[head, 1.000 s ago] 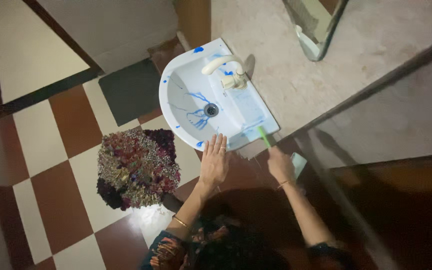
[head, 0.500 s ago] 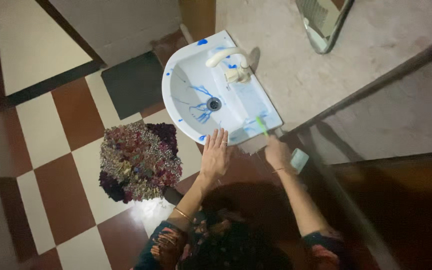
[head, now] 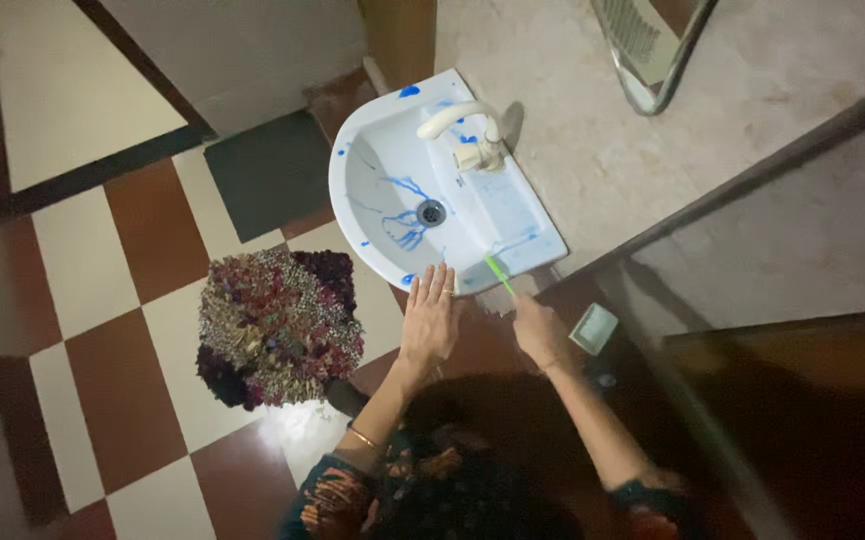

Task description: The person applies blue liquid soap to a toothbrush and scrubs the interior surfaces of a white bathroom sink. They repeatedly rub the sink basin and faucet area with the soapy toothbrush, spreading the blue soap across the surface.

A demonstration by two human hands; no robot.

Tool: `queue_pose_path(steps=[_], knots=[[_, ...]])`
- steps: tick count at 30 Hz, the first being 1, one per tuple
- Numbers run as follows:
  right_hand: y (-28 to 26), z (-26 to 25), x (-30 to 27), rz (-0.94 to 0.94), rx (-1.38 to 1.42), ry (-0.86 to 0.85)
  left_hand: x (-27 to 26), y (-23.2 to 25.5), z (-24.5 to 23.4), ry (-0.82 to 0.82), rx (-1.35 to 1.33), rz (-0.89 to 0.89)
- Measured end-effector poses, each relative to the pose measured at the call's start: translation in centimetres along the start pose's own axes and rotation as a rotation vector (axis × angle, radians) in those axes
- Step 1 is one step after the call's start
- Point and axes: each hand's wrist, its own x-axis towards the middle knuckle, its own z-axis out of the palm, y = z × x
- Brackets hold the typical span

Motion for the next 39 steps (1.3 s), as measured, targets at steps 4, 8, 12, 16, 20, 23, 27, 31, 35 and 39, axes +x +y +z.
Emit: queue_pose_path(steps=[4, 8, 12, 16, 20, 23, 27, 31, 35, 39], knots=[[-0.1, -1.1, 0.5, 0.2, 0.093, -0.085, -0.7, -0.2, -0.8, -0.018, -0.018, -0.02], [0.1, 1.0, 1.7, -0.083, -0.189, 0.073, -0.6, 0.1, -1.3, -0.004, -0.037, -0.003], [-0.6, 0.9, -1.8, 0.043, -0.032, 0.024, -0.5, 0.0, -1.0, 0.03, -0.007, 0.005], [-2.0, -1.3, -0.7, 0.157, 0.053, -0.063, -1.0, -0.6, -0.9, 0.001, 0.012, -0.016], [-1.6, 1.6, -0.1, -0.155, -0.203, 0.107, -1.3, -0.6, -0.9, 0.023, 0.024, -0.023], [-0.6, 1.1, -1.9, -0.066, -0.145, -0.002, -1.7, -0.8, -1.0, 0.101, 0.029, -0.035], [-1.8, -0.6, -1.6, 0.106, -0.009, -0.076, -2.9, -1.4, -1.8, 0.118, 0.033, -0.095], [-2.6, 2.3, -1.6, -0.041, -0.073, 0.022, -2.6, -1.0, -2.5, 0.125, 0.0, -0.097], [-1.3, 1.7, -3.0, 0.019, -0.088, -0.085, -2.5, -1.2, -2.6, 0.188, 0.005, -0.095], [-1.9, 1.7, -1.4, -0.035, -0.069, -0.009, -3.4, -1.3, -2.3, 0.146, 0.016, -0.104]])
